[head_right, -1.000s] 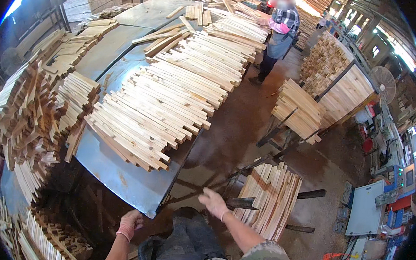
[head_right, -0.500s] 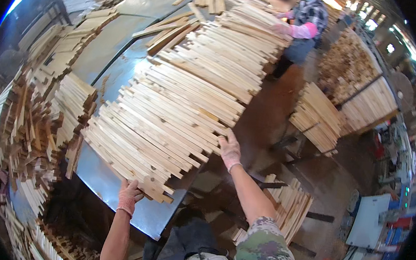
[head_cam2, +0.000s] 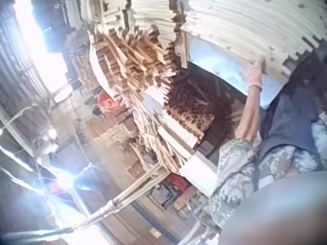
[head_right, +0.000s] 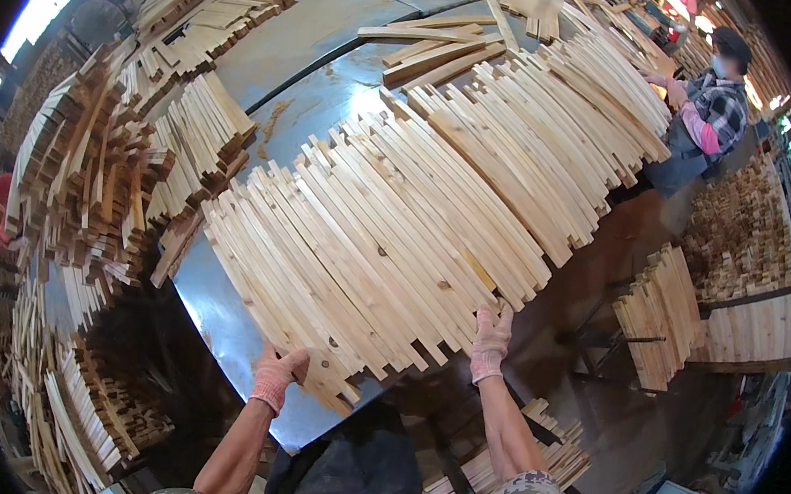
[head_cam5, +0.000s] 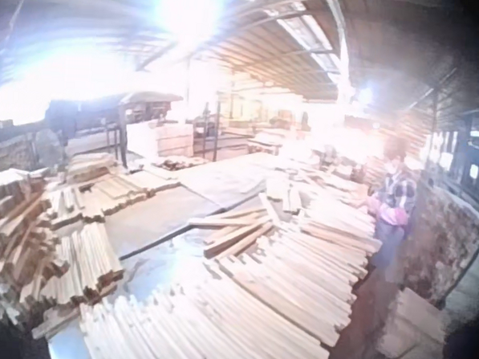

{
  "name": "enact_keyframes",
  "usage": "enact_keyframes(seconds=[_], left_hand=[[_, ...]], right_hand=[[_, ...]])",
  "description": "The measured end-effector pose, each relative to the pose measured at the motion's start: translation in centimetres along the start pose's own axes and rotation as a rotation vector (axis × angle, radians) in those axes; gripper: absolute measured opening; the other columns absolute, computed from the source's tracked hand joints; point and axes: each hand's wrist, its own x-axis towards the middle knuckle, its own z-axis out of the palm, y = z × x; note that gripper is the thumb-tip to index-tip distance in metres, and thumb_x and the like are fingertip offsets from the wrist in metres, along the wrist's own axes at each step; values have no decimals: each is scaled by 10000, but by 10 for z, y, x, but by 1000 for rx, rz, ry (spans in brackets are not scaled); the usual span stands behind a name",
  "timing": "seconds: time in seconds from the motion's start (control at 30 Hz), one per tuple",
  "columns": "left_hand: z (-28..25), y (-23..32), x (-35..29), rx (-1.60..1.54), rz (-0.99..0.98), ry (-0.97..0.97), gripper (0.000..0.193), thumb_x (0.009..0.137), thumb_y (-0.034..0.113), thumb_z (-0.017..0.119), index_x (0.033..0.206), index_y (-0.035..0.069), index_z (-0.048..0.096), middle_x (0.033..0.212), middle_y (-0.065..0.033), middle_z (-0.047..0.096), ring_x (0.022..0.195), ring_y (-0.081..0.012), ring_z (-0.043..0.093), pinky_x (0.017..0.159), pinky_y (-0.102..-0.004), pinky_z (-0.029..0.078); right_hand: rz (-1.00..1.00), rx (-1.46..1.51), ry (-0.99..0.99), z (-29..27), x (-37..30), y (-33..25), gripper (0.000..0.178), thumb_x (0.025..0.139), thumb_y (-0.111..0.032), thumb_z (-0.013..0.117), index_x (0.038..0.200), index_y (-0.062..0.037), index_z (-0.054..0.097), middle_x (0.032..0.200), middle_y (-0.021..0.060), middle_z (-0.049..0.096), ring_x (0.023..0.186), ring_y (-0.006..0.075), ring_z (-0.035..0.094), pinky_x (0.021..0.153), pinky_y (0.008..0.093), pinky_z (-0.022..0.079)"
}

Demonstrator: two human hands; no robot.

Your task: The person repeatedly picks up bundles of light-colored wooden planks from a table and stacks them onto a conveyor belt. The worker wears pink gloves and handles the wood by hand, moving from a pile on the right to the conveyor on the left.

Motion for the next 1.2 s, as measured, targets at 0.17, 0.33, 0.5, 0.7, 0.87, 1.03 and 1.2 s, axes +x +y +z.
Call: enact_keyframes(seconds=[0.17,0.33,0.5,0.7,0.87,1.03,1.2], left_hand=[[-17,15,-13,-90,115,33,728,874,180,850,1496,-3,519,1282,-142,723,1116,-262,702,1004,-399,566],[-76,49,25,45,209,69,659,949,243,801,1496,-19,545,1312,-158,726,1134,-248,701,1021,-396,560],[-94,25,76,90,203,133,638,1007,421,739,1423,-42,599,1241,-137,733,1107,-231,680,992,-387,546],[-107,12,105,-98,-12,230,544,1029,453,700,1183,-68,718,1131,-151,763,1014,-210,665,900,-395,542],[-101,-17,143,144,260,287,650,1069,549,613,1231,-72,712,1203,-175,758,1038,-278,665,978,-446,526],[-100,22,124,-159,68,47,593,1023,439,726,1378,-30,649,1216,-109,741,1080,-228,682,1003,-395,553],[-104,31,120,-352,-46,-59,594,921,248,848,1406,-10,622,1232,-105,740,1078,-220,719,981,-386,598]], right_hand=[[-2,59,-126,0,-56,-98,576,1047,-279,658,1532,-15,496,1275,108,677,1141,190,613,1025,339,494],[25,29,-209,3,-136,-123,456,1066,-255,619,1452,-22,548,1227,72,665,1044,157,611,916,328,529],[-168,-592,-632,-16,-103,-102,452,1040,-388,646,1307,-25,672,1096,216,740,1061,373,715,950,431,551],[-523,-390,-649,60,-12,-149,489,1037,-276,654,1385,67,640,1281,264,727,1204,378,713,1056,416,545],[-397,-191,-645,171,12,-141,641,994,-128,634,1588,53,473,1576,240,565,1490,322,518,1250,374,377],[-190,130,-796,175,19,-138,833,896,-188,669,1638,59,381,1588,229,523,1486,327,485,1243,391,361],[59,243,-862,176,1,-181,869,839,-190,716,1617,50,412,1451,209,607,1302,317,618,1130,398,483]])
